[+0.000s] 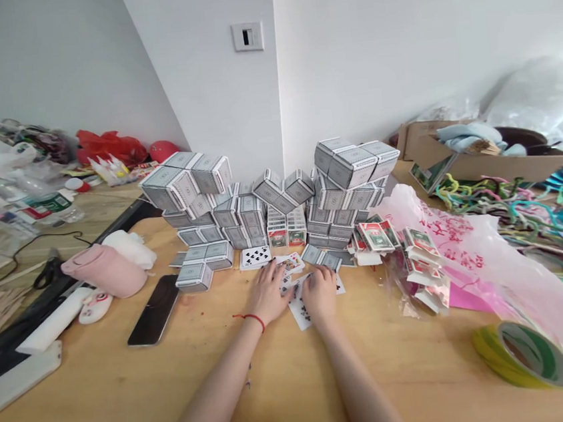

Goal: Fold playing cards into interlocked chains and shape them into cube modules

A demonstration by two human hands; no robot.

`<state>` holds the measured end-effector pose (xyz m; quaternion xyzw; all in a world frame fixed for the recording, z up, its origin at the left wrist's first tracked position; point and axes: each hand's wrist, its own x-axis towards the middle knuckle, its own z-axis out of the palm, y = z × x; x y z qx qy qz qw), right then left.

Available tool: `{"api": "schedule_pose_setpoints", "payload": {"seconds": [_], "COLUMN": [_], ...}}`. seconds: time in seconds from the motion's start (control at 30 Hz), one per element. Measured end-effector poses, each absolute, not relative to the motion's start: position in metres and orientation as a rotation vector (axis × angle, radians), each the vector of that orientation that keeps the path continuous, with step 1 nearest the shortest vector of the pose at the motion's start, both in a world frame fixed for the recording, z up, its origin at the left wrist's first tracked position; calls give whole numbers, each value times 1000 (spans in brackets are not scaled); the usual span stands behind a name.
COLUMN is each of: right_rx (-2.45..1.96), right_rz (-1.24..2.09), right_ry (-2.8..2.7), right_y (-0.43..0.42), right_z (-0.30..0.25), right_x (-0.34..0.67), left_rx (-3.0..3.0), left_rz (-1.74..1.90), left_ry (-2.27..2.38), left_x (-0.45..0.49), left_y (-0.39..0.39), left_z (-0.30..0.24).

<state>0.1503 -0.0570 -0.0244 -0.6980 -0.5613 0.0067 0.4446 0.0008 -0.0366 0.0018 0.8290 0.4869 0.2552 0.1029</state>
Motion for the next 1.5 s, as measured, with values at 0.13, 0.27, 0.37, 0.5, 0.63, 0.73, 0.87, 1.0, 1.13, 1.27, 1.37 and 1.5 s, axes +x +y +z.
{"api": "schedule_pose_setpoints", "payload": {"seconds": [0.13, 0.27, 0.37, 0.5, 0.63, 0.73, 0.87, 1.0, 1.13, 1.27, 1.37, 1.5], "right_rx": [-1749, -1706, -1648, -1652, -1755, -1824, -1863, -1850, -1901, -1985, -2068, -2051], "right_rz": [146, 309, 356, 310, 355, 373, 328, 128, -35, -123, -98, -97], "right_ry": [-1337, -1247, -1176, -1061, -972, -989, -1110, -1144, -1125, -1237, -1289, -1200], "right_y": [-58, -64, -68, -73, -75, -75, -71, -68, -66, -61, -59, -61], "right_z": [-23, -17, -12, -11, -13, -15, -20, -27, -31, -30, -28, -26], "right_x": [159, 167, 169, 177, 196, 207, 209, 210, 215, 215, 213, 214], "left_rx": [2431, 2391, 2343, 2234, 2091, 1984, 1843, 1637, 1481, 1395, 1409, 1488], "left_rz": [783, 857, 913, 1024, 1104, 1127, 1163, 1277, 1284, 1231, 1221, 1262], "left_ry": [1484, 1448, 1383, 1302, 1253, 1223, 1144, 1068, 1106, 1143, 1144, 1144], "left_x": [0, -5, -8, -9, -12, -13, -11, -9, -11, -13, -12, -10], "left_y": [-29, -23, -19, -15, -12, -11, -9, -4, 0, 0, -1, 0], "left_z": [-4, -7, -8, -8, -8, -11, -19, -24, -25, -23, -22, -23]}}
